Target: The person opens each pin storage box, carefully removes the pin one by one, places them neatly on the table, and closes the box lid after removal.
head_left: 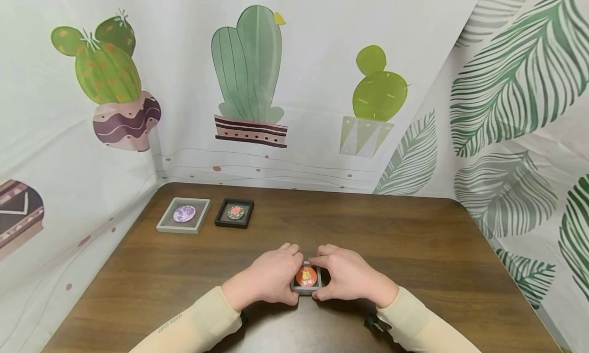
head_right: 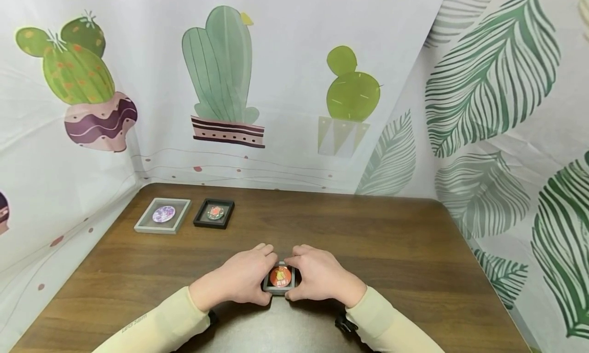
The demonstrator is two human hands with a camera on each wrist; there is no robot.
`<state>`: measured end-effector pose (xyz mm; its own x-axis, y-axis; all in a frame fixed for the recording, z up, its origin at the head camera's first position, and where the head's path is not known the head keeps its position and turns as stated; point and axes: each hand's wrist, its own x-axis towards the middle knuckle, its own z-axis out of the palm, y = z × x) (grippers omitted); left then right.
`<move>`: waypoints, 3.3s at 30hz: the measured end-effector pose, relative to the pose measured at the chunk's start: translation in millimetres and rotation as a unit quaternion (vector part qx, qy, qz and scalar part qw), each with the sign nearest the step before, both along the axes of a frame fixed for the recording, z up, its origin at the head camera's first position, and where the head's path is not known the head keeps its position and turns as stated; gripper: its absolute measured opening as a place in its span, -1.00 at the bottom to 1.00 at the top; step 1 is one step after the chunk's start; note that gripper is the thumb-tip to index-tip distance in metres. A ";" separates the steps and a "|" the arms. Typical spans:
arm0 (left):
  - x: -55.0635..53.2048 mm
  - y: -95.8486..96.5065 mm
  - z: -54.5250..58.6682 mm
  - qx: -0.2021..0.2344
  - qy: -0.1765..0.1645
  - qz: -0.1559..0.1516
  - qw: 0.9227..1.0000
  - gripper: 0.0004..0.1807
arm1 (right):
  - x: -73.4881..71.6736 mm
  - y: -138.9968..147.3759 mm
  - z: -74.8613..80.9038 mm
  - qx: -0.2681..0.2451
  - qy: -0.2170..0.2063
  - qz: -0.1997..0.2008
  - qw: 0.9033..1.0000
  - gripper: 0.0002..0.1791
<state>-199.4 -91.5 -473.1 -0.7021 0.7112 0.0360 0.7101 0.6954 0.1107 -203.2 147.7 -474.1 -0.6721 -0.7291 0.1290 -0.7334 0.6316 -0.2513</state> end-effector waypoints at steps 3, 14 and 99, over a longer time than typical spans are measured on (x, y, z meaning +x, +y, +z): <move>-0.6 -1.1 0.4 0.009 -0.013 0.002 1.000 -0.41 | -0.2 0.9 -1.2 -0.002 -0.015 -0.006 1.000 -0.31; -2.0 -5.5 1.4 0.032 -0.046 0.002 0.998 -0.39 | -4.7 7.2 -4.0 -0.028 -0.068 -0.012 0.997 -0.31; 12.3 -14.7 -1.0 0.048 -0.016 0.054 0.997 0.48 | -23.3 15.2 -9.3 -0.177 -0.181 -0.072 0.965 -0.57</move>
